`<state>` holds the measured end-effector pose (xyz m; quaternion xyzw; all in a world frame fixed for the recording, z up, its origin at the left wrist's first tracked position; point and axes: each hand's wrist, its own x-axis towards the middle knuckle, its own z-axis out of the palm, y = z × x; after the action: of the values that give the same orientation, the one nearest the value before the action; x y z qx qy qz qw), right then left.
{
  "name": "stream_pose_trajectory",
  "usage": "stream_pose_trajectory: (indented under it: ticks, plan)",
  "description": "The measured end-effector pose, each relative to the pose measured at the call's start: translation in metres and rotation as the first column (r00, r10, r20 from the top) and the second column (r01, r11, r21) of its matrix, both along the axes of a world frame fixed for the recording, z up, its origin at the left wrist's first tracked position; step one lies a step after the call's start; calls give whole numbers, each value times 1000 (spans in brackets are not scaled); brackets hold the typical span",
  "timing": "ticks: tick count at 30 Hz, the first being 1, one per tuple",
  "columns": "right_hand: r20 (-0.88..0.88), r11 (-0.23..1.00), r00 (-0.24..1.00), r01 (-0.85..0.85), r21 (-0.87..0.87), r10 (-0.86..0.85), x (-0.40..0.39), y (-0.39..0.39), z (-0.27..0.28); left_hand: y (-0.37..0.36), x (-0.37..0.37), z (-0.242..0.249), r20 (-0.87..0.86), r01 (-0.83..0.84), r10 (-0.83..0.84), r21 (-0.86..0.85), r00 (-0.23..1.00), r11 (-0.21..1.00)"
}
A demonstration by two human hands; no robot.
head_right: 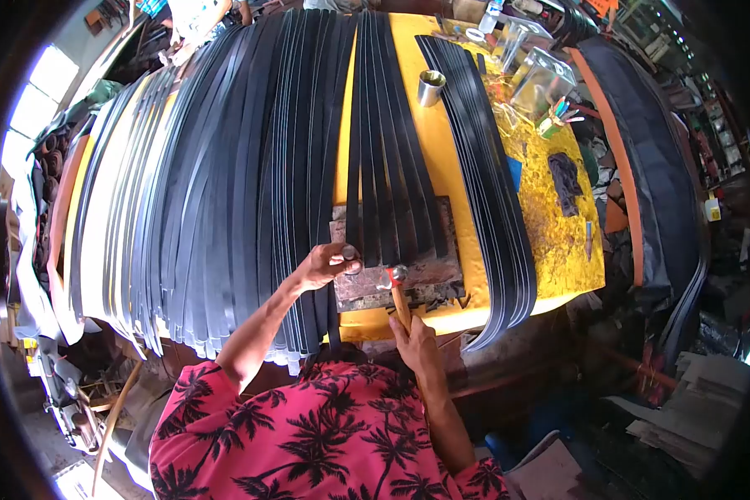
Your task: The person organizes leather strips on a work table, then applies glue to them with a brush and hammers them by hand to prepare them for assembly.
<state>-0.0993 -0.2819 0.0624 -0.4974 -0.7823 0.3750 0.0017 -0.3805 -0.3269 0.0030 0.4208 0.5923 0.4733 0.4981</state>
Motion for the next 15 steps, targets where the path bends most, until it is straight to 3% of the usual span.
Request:
stream_pose_trajectory:
  ticks: [5, 15]
  plan:
    - [-16, 1000, 1000, -6, -26, 5, 1, 2, 4, -1, 3, 1, 53, -34, 34, 9, 998, 999]
    - [-59, 999, 998, -26, 45, 28, 4, 0, -5, -2, 3, 0, -1, -23, 23, -4, 1000, 1000]
